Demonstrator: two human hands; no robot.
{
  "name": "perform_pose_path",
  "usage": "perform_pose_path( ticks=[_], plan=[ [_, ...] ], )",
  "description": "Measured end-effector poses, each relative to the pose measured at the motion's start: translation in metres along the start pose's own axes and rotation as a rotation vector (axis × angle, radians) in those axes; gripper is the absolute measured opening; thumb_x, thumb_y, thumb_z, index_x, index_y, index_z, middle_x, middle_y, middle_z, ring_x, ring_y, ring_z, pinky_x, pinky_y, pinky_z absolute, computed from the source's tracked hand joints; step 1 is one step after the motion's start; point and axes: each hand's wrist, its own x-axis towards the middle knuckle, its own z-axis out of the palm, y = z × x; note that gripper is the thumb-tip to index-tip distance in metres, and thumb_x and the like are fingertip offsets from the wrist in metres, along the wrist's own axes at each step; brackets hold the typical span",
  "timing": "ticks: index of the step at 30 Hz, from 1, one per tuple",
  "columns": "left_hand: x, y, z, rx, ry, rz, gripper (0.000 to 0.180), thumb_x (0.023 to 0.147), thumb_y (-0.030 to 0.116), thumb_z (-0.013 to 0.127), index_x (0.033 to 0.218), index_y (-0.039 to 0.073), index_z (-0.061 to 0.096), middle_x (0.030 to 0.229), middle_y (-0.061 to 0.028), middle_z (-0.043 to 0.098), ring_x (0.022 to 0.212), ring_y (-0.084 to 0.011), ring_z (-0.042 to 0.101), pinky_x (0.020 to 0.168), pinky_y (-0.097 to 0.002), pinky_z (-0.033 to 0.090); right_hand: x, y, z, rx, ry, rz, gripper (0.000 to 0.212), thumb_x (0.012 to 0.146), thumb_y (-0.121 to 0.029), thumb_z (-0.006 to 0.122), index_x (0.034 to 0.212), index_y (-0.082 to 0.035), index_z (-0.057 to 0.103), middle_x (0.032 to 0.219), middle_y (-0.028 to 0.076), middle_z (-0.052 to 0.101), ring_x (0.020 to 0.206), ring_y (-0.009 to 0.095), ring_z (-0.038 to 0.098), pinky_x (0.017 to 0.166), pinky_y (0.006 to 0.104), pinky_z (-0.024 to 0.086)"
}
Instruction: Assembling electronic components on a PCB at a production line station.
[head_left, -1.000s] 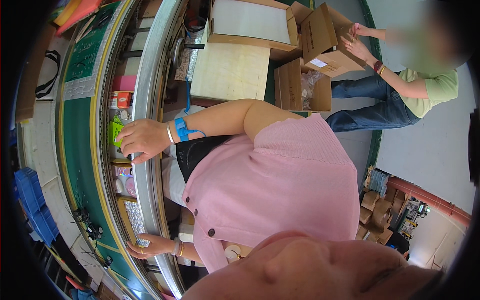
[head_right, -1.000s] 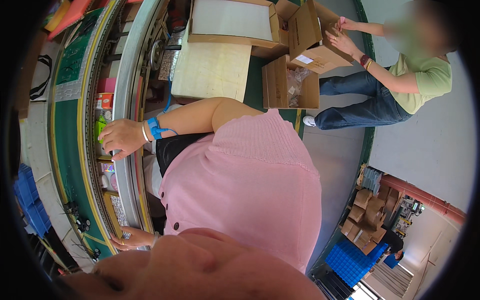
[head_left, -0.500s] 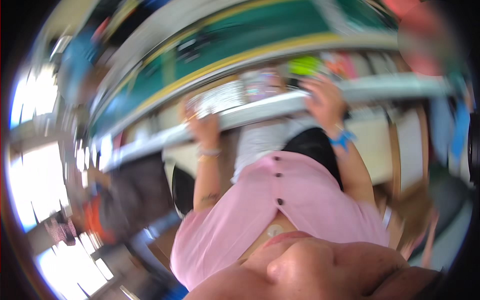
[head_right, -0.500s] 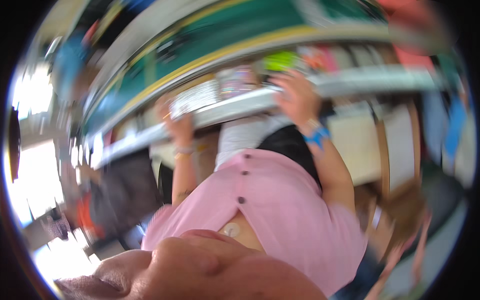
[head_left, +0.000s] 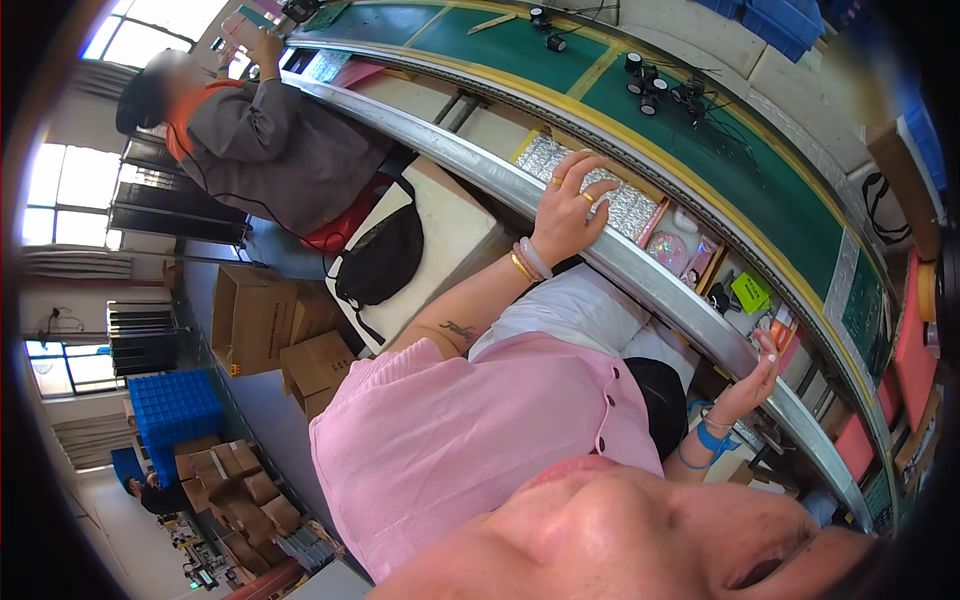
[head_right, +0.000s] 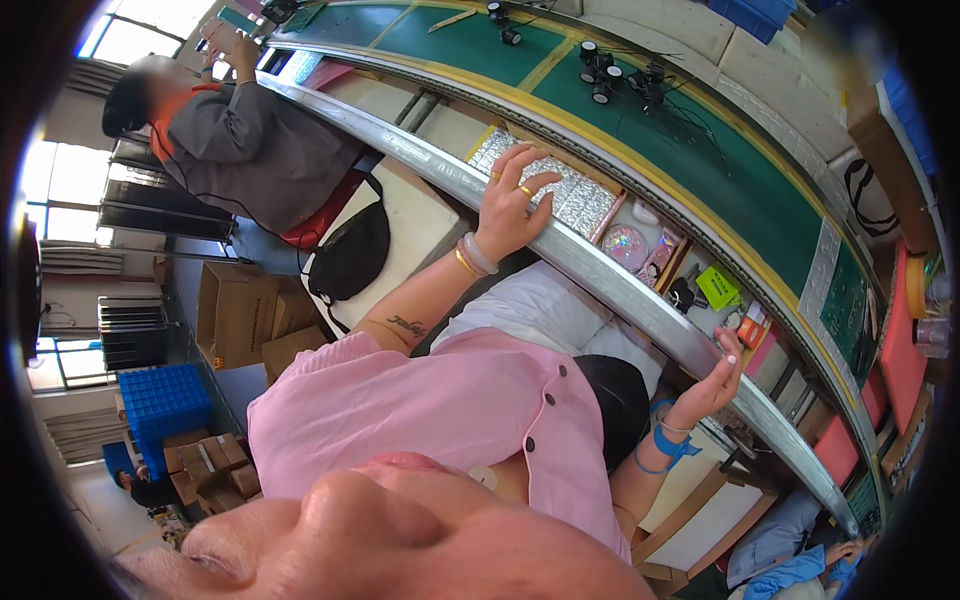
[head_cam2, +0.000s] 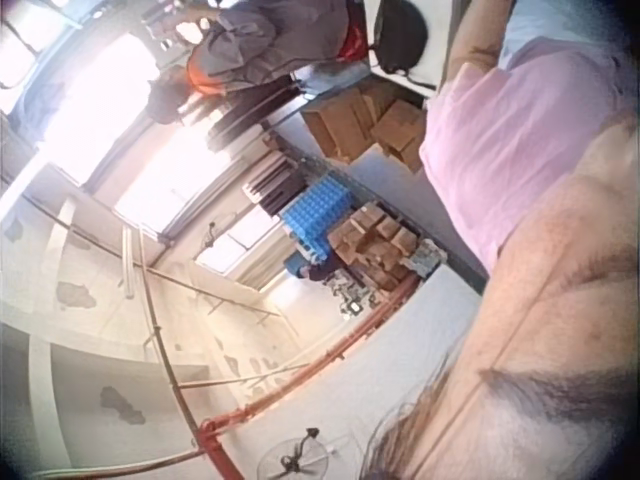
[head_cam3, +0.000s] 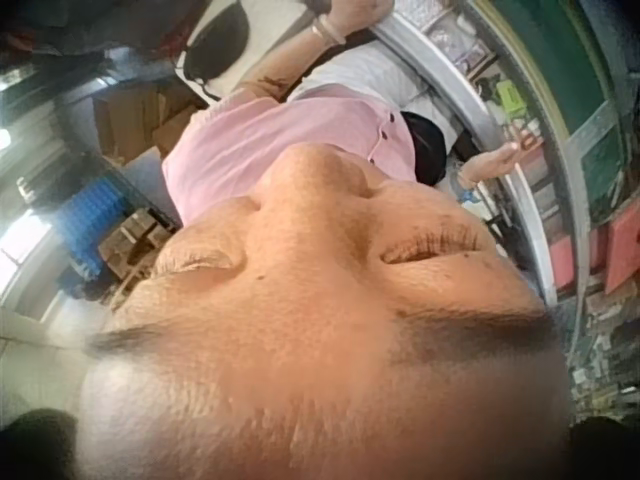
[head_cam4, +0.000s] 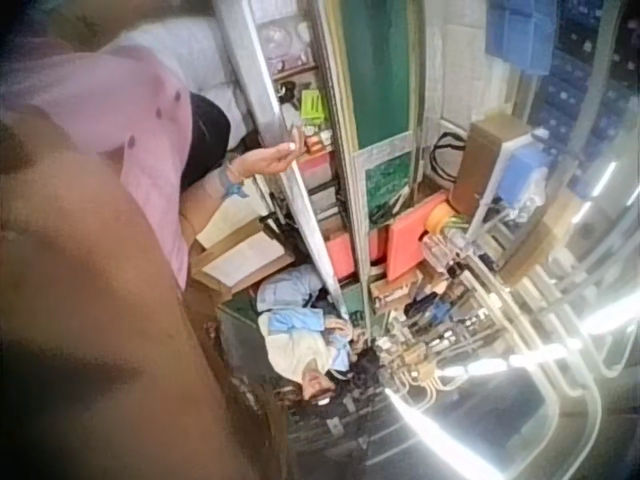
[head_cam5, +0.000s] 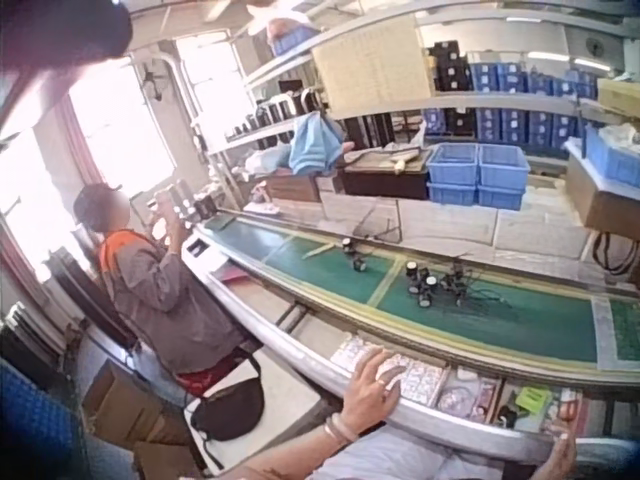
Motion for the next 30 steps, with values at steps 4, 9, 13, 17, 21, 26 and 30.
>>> perform_pose_path(
  ticks=[4, 9, 13, 17, 21, 26, 30],
  plan=[
    [-0.0026, 0.0008, 0.0003, -0.021, -0.012, 0.008, 0.028, 0.068, 0.003, 0.064, 0.095, 0.011, 0.064, 0.117, -0.0104, 0.053, 0.115, -0.033, 0.046, 0.095, -0.0413, 0.039, -0.0029, -0.0024, 0.0032, -0.052, 0.029, -0.02, 0.036, 0.099, -0.02, 0.033, 0.097, 0.005, 0.06, 0.107, 0.015, 0.061, 0.105, 0.024, 0.054, 0.098, 0.0354, 0.036],
    [-0.003, 0.0029, -0.0012, -0.036, -0.023, 0.011, 0.027, 0.068, 0.003, 0.064, 0.094, 0.011, 0.064, 0.116, -0.0104, 0.053, 0.114, -0.0334, 0.046, 0.095, -0.0413, 0.039, -0.0038, -0.001, 0.0026, -0.091, 0.027, -0.046, 0.036, 0.099, -0.019, 0.033, 0.097, 0.004, 0.06, 0.105, 0.014, 0.062, 0.104, 0.023, 0.054, 0.097, 0.0347, 0.036],
    [-0.0023, 0.0032, -0.0024, -0.034, -0.011, 0.011, 0.027, 0.068, 0.002, 0.064, 0.094, 0.01, 0.064, 0.116, -0.0112, 0.054, 0.114, -0.0338, 0.047, 0.095, -0.0415, 0.039, -0.0043, -0.0008, 0.0049, -0.155, 0.014, -0.077, 0.033, 0.098, -0.017, 0.035, 0.095, 0.003, 0.061, 0.101, 0.013, 0.064, 0.103, 0.023, 0.055, 0.095, 0.0349, 0.037],
    [-0.0011, 0.003, -0.0021, 0.001, -0.002, 0.017, 0.025, 0.068, 0.002, 0.063, 0.091, 0.011, 0.064, 0.115, -0.0087, 0.053, 0.114, -0.032, 0.047, 0.093, -0.0401, 0.042, -0.0035, -0.001, 0.0077, -0.177, 0.011, -0.094, 0.032, 0.097, -0.016, 0.036, 0.094, 0.003, 0.061, 0.099, 0.012, 0.065, 0.102, 0.023, 0.055, 0.094, 0.0347, 0.038],
    [-0.0014, 0.0009, -0.0006, 0.002, -0.006, 0.015, 0.025, 0.068, 0.002, 0.063, 0.091, 0.011, 0.064, 0.115, -0.0086, 0.054, 0.114, -0.032, 0.047, 0.093, -0.0401, 0.042, -0.003, -0.0034, 0.0097, -0.198, 0.011, -0.1, 0.034, 0.098, -0.017, 0.035, 0.092, 0.004, 0.061, 0.098, 0.012, 0.064, 0.1, 0.022, 0.055, 0.094, 0.034, 0.038],
    [-0.002, 0.0007, 0.0007, -0.004, -0.003, 0.014, 0.025, 0.068, 0.002, 0.063, 0.091, 0.011, 0.065, 0.114, -0.0085, 0.054, 0.114, -0.032, 0.046, 0.094, -0.0403, 0.041, -0.003, -0.0022, 0.0091, -0.191, 0.013, -0.093, 0.035, 0.098, -0.018, 0.035, 0.092, 0.004, 0.061, 0.098, 0.012, 0.064, 0.1, 0.022, 0.055, 0.094, 0.034, 0.038],
    [-0.0033, 0.0034, -0.0009, -0.004, -0.002, 0.012, 0.025, 0.067, 0.002, 0.063, 0.091, 0.011, 0.064, 0.114, -0.0086, 0.054, 0.114, -0.032, 0.046, 0.094, -0.0404, 0.041, -0.004, -0.0025, 0.0063, -0.209, 0.0, -0.1, 0.035, 0.098, -0.019, 0.035, 0.092, 0.004, 0.061, 0.098, 0.012, 0.064, 0.099, 0.022, 0.056, 0.093, 0.0338, 0.039]
  ],
)
